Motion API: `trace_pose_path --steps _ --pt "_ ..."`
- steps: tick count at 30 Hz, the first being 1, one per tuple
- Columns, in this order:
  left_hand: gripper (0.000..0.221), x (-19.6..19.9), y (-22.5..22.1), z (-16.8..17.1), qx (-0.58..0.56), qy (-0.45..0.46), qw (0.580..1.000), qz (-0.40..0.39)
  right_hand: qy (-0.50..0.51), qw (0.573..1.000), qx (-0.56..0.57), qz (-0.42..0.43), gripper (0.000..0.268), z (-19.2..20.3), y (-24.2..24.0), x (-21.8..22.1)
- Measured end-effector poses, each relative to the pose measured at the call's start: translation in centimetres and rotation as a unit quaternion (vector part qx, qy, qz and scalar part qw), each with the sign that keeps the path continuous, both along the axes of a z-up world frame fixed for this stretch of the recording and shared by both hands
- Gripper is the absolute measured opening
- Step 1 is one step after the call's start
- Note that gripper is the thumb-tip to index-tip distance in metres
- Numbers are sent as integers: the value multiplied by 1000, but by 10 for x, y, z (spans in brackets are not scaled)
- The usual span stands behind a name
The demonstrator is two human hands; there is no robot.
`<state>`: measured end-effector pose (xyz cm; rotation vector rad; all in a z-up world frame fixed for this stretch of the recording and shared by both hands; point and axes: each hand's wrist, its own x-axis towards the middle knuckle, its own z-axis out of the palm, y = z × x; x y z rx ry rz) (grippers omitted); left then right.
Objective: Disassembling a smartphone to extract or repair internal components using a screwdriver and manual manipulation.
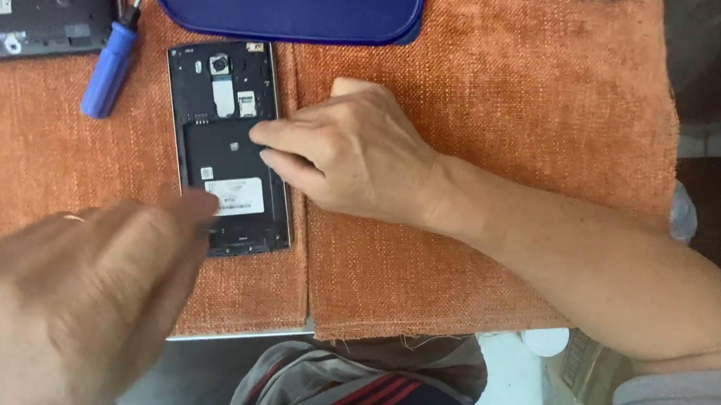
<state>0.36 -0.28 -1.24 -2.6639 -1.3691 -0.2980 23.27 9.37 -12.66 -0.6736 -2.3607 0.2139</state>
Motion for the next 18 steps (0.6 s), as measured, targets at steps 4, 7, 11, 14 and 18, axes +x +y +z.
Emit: trace_pose_path --steps 4,7,11,14,18 --pt "15 3 -2 2 -37 -17 999 -14 -1 1000 -22 1 10 1 -2 0" --pt "17 -6 -2 -11 11 21 999 29 -3 1000 -21 0 11 3 -2 -1" --pt "28 4 1 -1 -32 -22 999 -14 9 1000 -28 -3 11 3 -2 -1" --pt "22 0 -5 -6 -28 -32 999 -11 12 999 -30 -1 12 -1 -1 -1" --pt "23 -4 -1 -11 38 37 998 26 6 1000 -14 -8 11 2 -1 -1"
